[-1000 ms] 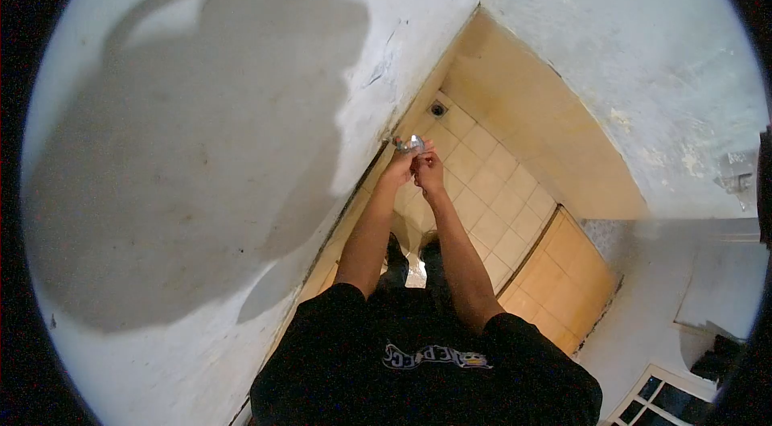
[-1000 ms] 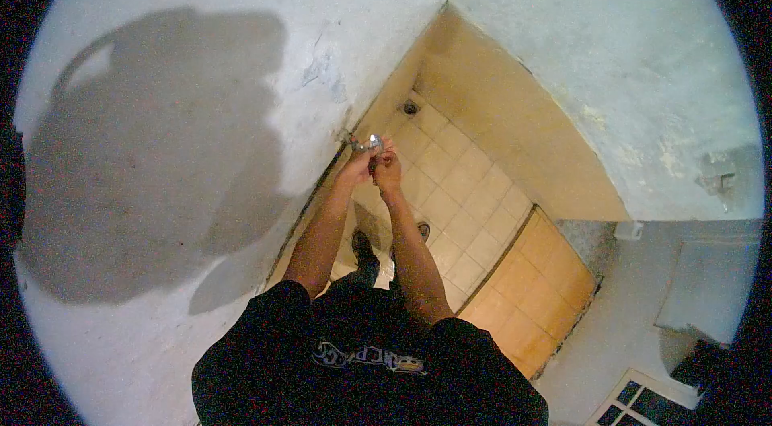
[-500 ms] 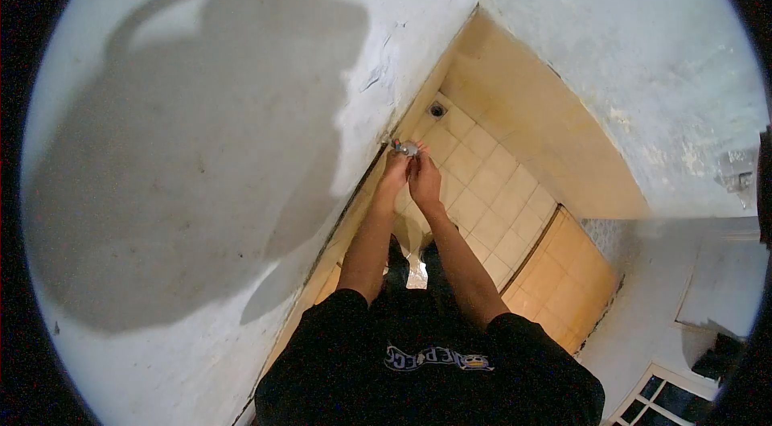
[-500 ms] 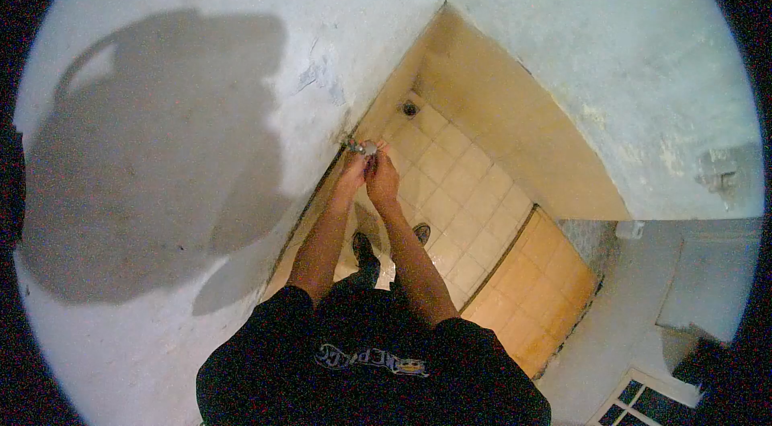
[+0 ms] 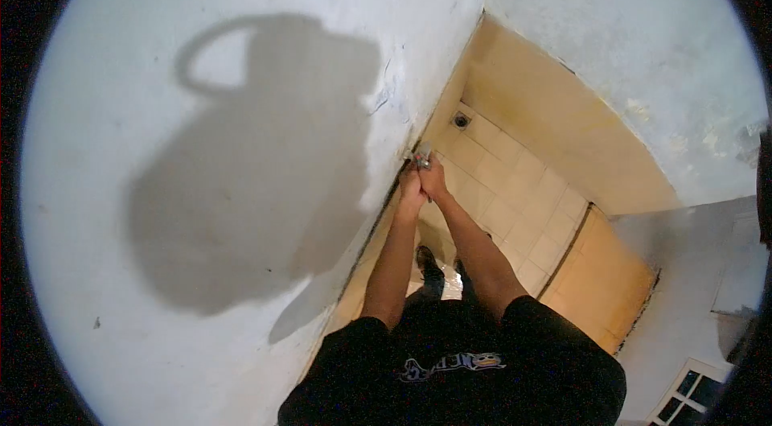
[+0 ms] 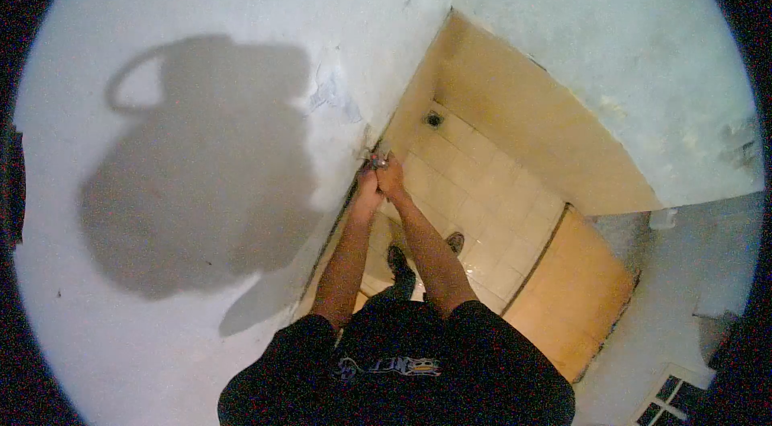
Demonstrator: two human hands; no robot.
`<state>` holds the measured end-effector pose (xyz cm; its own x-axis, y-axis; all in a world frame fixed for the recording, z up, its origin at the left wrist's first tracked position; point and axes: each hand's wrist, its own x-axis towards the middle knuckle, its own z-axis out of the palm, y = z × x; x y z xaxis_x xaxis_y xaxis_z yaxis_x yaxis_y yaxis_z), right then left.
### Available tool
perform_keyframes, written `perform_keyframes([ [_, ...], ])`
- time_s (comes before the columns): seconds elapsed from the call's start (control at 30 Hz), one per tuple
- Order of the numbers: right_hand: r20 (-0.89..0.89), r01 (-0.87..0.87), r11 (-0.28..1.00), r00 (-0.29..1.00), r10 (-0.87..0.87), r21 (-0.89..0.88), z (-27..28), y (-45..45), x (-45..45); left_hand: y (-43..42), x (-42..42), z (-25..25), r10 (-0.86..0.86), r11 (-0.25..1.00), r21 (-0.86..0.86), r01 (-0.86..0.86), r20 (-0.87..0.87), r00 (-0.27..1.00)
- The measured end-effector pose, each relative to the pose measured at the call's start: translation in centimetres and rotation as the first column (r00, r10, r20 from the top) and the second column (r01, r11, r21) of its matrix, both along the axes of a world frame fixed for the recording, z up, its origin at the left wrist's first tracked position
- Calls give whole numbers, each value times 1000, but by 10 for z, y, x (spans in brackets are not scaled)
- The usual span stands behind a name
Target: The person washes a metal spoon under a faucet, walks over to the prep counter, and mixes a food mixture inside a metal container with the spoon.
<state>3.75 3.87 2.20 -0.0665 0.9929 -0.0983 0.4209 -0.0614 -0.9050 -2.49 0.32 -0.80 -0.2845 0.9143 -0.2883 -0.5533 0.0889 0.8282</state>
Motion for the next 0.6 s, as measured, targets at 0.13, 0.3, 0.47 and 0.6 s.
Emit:
perform_keyframes([
  [0.13,-411,45,997,909,-68,-66,-53,-5,-10,-12,-20,52,-100,954,-276,119,84,991],
  [0.3,-358,244,945,881,-310,-217,-35,3,-3,-9,-9,68,-121,960,-270,72,-171,978],
  [0.47,20,271,947,960,-279,171,32,4,39,19,9,19,-73,882,-457,110,99,992],
  [0.6,54,-4,839,998,-31,543,93,6,59,28,8,26,-81,935,-295,197,364,928],
])
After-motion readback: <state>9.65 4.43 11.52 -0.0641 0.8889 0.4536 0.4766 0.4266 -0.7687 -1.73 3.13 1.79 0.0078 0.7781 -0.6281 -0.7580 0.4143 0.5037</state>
